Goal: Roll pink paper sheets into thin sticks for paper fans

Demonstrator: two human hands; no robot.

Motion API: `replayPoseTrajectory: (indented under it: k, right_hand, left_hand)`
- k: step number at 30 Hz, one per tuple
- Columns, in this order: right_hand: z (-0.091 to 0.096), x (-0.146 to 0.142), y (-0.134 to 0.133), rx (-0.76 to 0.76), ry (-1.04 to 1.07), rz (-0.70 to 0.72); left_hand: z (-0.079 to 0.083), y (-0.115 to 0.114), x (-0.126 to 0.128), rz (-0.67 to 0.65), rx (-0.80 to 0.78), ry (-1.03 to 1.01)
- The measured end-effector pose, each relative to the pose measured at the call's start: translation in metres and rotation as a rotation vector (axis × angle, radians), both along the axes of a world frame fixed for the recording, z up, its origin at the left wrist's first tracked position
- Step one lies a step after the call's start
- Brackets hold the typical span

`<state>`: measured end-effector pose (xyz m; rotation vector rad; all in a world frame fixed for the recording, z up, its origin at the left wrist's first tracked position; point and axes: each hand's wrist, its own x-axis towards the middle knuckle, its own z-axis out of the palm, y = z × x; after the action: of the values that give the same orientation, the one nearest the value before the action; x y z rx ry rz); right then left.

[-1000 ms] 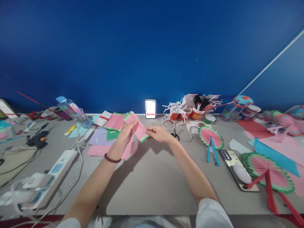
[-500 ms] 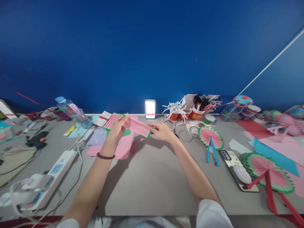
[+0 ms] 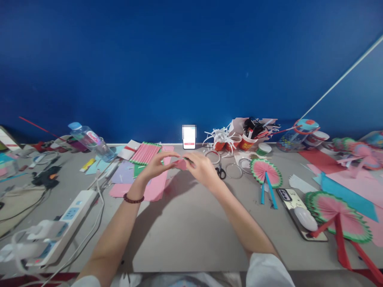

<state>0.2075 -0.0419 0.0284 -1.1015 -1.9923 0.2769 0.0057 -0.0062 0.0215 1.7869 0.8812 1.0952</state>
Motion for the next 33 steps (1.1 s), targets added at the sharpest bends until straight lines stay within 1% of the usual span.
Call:
replayPoseTrajectory:
  k: [2,4,7,10,13,15,21,27,31,33]
  right_hand:
    - [0.0,-0.002,-0.002,0.007,-0.019,-0.002]
    - [-0.001,-0.003,-0.004,-0.019,0.022,-0.018]
    - [-0.001,-0.004,-0.006,-0.072,0.139,-0.042]
    - [-0.001,-0.004,-0.006,-0.047,0.177,-0.037]
    - [-0.001,-0.004,-0.005,0.029,0.159,-0.044]
    - [-0.001,-0.003,-0.005,0.054,0.151,-0.046]
    - [-0.003,-0.004,-0.004,0.079,0.14,-0.031]
    - [-0.003,-0.005,-0.004,0.098,0.15,-0.022]
    - [-0.002,-0.005,-0.004,0.115,0.162,-0.011]
    - [-0.002,-0.006,-0.004,0.113,0.168,-0.004]
  left_hand:
    - [0.0,-0.007,0.014,-0.019,0.039,-0.006]
    - [-0.004,-0.011,0.024,0.029,0.082,-0.022]
    - [-0.012,-0.01,0.029,0.125,0.102,-0.105]
    - [-0.014,-0.009,0.029,0.165,0.12,-0.148]
    - [-0.011,-0.011,0.027,0.155,0.158,-0.139]
    - [-0.007,-0.013,0.026,0.135,0.179,-0.134]
    - [-0.002,-0.013,0.022,0.118,0.205,-0.116]
    - [0.001,-0.015,0.021,0.155,0.257,-0.07]
    - [0.003,-0.018,0.021,0.18,0.245,-0.084]
    - [0.002,-0.018,0.022,0.197,0.29,-0.077]
